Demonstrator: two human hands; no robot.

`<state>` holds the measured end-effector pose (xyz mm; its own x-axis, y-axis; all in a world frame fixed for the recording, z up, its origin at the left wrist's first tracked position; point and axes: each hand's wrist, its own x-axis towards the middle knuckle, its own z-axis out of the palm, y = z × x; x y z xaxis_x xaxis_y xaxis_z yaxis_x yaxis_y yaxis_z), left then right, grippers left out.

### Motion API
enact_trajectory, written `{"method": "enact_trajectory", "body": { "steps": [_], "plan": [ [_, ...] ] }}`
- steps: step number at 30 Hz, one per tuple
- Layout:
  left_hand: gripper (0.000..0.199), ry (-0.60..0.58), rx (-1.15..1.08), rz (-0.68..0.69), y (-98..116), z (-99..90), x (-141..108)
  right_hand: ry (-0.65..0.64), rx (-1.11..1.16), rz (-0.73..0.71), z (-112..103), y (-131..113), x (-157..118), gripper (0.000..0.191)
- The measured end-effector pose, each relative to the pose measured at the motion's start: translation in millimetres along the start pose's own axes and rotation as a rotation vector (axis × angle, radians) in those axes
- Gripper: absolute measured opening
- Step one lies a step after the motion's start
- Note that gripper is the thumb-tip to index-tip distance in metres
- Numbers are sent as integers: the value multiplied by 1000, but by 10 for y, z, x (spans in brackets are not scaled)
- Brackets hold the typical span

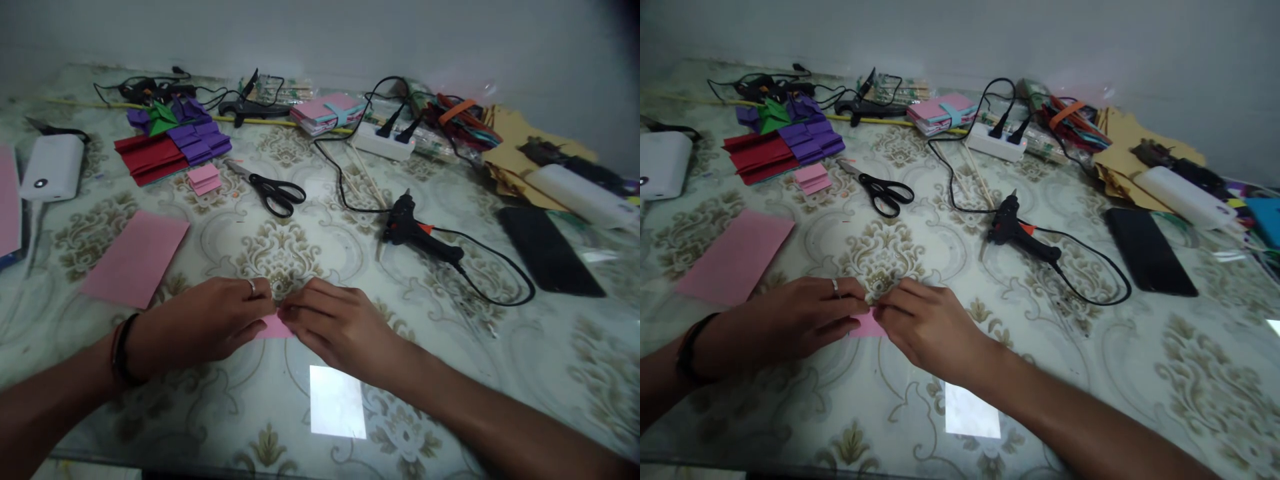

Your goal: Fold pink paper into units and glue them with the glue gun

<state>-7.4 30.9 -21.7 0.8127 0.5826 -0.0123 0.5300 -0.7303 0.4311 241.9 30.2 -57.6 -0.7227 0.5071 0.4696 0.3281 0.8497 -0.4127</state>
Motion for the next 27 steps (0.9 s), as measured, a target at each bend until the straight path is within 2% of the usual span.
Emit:
{"method": "enact_trajectory", "body": {
  "steps": [5,10,15,21,27],
  "plan": [
    [22,15,33,50,45,-19,-3,-9,1,10,-8,7,0,13],
    [22,-11,-9,37,32,-27,-7,-29,-31,4,-23,-39,3,15],
    [21,20,6,48,26,-9,-22,-72,-86,-18,-25,-103,-9,15],
    [19,19,-95,17,-9,5,-32,-60,14,27,-31,-84,12,17],
    [18,-5,-77,-3,-6,-1,-48,-72,44,23,-40,-97,12,19]
  ]
}}
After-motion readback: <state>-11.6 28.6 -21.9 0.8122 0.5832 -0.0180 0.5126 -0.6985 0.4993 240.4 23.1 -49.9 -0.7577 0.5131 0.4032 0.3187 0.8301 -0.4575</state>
